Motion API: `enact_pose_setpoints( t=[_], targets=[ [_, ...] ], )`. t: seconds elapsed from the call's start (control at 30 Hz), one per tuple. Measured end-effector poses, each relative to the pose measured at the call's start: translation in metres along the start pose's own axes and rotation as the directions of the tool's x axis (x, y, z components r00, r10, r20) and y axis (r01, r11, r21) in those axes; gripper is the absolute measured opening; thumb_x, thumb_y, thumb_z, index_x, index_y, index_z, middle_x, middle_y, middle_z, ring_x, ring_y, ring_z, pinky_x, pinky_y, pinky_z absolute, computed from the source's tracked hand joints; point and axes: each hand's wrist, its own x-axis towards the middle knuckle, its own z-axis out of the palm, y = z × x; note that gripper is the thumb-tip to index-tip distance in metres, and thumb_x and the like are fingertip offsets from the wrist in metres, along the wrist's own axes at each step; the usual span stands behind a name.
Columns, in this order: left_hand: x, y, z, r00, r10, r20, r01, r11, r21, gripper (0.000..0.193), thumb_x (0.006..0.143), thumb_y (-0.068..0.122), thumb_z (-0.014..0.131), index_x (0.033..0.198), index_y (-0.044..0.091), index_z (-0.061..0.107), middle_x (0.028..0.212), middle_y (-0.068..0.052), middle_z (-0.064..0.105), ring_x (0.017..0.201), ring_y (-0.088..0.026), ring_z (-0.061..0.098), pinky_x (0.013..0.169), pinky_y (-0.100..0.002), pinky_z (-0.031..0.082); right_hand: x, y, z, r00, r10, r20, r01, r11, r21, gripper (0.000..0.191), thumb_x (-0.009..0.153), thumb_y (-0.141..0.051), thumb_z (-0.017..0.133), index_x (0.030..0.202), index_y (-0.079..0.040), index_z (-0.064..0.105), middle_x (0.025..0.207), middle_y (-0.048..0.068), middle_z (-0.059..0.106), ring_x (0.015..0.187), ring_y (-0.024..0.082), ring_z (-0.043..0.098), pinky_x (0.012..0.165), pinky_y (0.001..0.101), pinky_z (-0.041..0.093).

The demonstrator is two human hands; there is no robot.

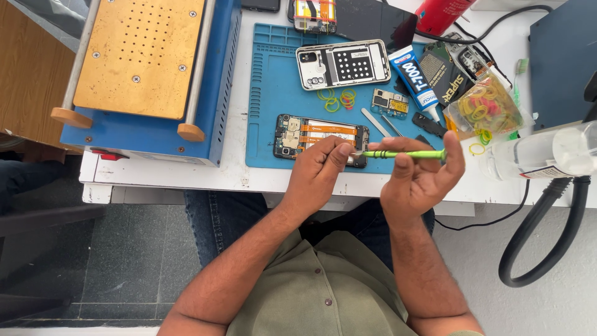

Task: The person uses a green screwdriver to remove screws from a disassembled smartphone on a blue mat. They handle the phone's back cover and internal components, then use a small brush to clean the interior. The person continues to manipulate the phone and tools throughout the clip.

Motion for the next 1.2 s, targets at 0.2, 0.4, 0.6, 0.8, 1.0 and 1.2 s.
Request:
enact_pose_setpoints(
  t=[0.2,0.4,0.6,0.8,1.0,1.2],
  targets=[
    [0.003,0.016,-0.011,1.000,-0.008,0.000,0.008,0.994,-0.110,0.046,0.110,0.044,0.044,0.135,0.010,0.064,0.075,0.005,0.052,0.068,-0.002,0.049,0.060,-0.022,0.042,0.013,0.020,-0.004,0.995,0.097,-0.030,-0.098,0.995,-0.025,0.047,0.124,-0.013,0.051,0.160,-0.013,0.021,0.121,0.023,0.070,0.105,0.025,0.074,0.097,0.0399,0.067],
    [-0.013,0.047,-0.035,0.898,0.439,0.044,-0.407,0.785,0.467,0.024,0.104,0.021,0.067,0.125,0.008,0.068,0.112,-0.009,0.066,0.109,-0.025,0.063,0.096,-0.038,0.052,0.030,0.017,0.003,0.997,0.054,0.047,-0.045,0.985,-0.165,0.048,0.119,-0.008,0.049,0.160,-0.008,0.024,0.123,0.025,0.068,0.106,0.027,0.073,0.096,0.0376,0.063],
    [-0.003,0.056,-0.068,0.868,0.460,0.190,-0.436,0.519,0.735,0.034,0.092,0.027,0.078,0.119,0.009,0.070,0.134,-0.013,0.057,0.134,-0.033,0.050,0.111,-0.050,0.040,0.051,0.016,0.012,0.994,0.056,0.097,-0.033,0.975,-0.220,0.045,0.117,-0.006,0.048,0.156,-0.006,0.026,0.123,0.025,0.068,0.108,0.029,0.073,0.094,0.0363,0.062],
    [0.014,0.057,-0.070,0.880,0.409,0.242,-0.429,0.462,0.776,0.057,0.088,0.053,0.077,0.126,0.011,0.069,0.143,-0.011,0.055,0.142,-0.032,0.045,0.117,-0.053,0.035,0.066,0.019,0.018,0.989,0.057,0.133,-0.026,0.974,-0.225,0.044,0.116,-0.006,0.047,0.155,-0.007,0.026,0.124,0.025,0.069,0.110,0.030,0.074,0.094,0.0365,0.062],
    [0.022,0.061,-0.074,0.890,0.361,0.278,-0.415,0.392,0.821,0.072,0.083,0.066,0.072,0.132,0.014,0.067,0.147,-0.010,0.054,0.144,-0.030,0.043,0.119,-0.055,0.033,0.082,0.010,0.027,0.987,0.034,0.155,0.011,0.960,-0.280,0.043,0.115,-0.005,0.049,0.154,-0.007,0.030,0.121,0.022,0.071,0.111,0.027,0.075,0.093,0.0349,0.063],
    [0.028,0.067,-0.081,0.886,0.296,0.357,-0.446,0.333,0.831,0.077,0.078,0.065,0.073,0.136,0.016,0.064,0.148,-0.009,0.053,0.144,-0.030,0.042,0.119,-0.056,0.032,0.118,-0.011,0.028,0.942,0.152,0.300,-0.064,0.956,-0.285,0.039,0.112,0.003,0.056,0.150,-0.004,0.048,0.125,0.019,0.072,0.118,0.028,0.072,0.102,0.0335,0.059]
  ],
)
